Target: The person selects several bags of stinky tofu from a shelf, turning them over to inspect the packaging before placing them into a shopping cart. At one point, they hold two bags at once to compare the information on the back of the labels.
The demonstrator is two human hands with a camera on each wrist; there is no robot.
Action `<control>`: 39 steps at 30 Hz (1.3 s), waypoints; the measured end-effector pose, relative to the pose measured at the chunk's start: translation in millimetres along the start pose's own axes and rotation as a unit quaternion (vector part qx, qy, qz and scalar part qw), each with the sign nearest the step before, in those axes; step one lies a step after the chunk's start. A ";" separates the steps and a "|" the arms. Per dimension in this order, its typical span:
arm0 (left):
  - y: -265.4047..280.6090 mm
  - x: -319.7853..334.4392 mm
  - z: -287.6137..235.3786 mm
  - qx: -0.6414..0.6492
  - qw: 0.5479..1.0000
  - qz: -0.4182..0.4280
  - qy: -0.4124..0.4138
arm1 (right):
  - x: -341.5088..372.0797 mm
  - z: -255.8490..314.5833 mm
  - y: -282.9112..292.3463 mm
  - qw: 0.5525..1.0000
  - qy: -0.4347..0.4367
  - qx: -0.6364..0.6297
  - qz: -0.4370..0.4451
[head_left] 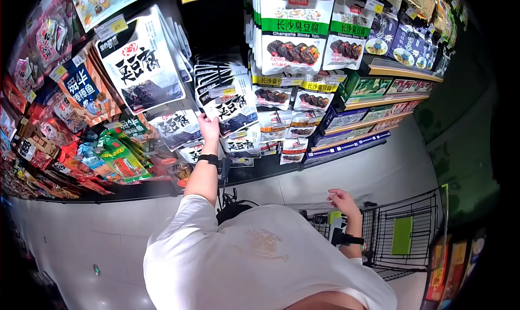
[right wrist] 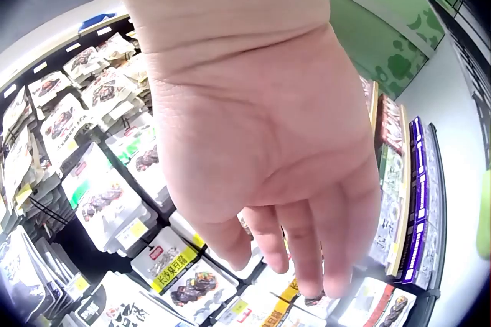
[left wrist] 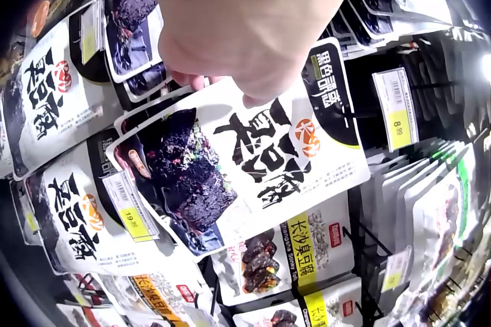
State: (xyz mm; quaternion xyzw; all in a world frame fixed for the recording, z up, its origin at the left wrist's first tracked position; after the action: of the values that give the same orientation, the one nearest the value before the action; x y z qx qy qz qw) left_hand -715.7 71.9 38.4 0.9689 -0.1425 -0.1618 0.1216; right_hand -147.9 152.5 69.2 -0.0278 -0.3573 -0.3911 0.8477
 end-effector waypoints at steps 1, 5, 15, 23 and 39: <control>1.1 5.8 -5.0 -0.013 1.000 -0.007 -0.007 | 3.9 -7.1 5.0 1.000 -0.012 0.001 -0.010; -8.1 10.1 3.2 -0.046 0.997 0.021 -0.066 | 0.4 -16.8 14.6 1.000 -0.017 -0.011 -0.004; 12.9 10.9 -33.2 0.266 0.963 0.033 0.007 | -21.6 22.8 -10.9 0.999 -0.020 0.027 0.002; 53.4 38.4 -69.9 0.351 0.916 0.126 0.144 | -48.4 41.7 -38.1 0.997 -0.009 0.058 0.043; 63.5 151.9 -124.9 0.359 0.881 0.268 0.149 | -56.5 62.3 -51.7 0.986 0.021 0.117 0.116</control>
State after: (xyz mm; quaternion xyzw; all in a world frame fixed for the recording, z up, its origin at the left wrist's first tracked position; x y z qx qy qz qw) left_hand -549.6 -11.5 128.6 0.8836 -0.4253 0.0858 -0.1760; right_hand -244.4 173.4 68.0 0.0383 -0.3766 -0.2466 0.8921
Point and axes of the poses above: each hand's wrist, its own x-axis away from the middle knuckle, its own y-axis out of the back of the hand, z = x × y, the point moved 3 cm from there along -x, towards the middle knuckle, and after that the axes turned 13 degrees about -y, right-handed, at the moved point
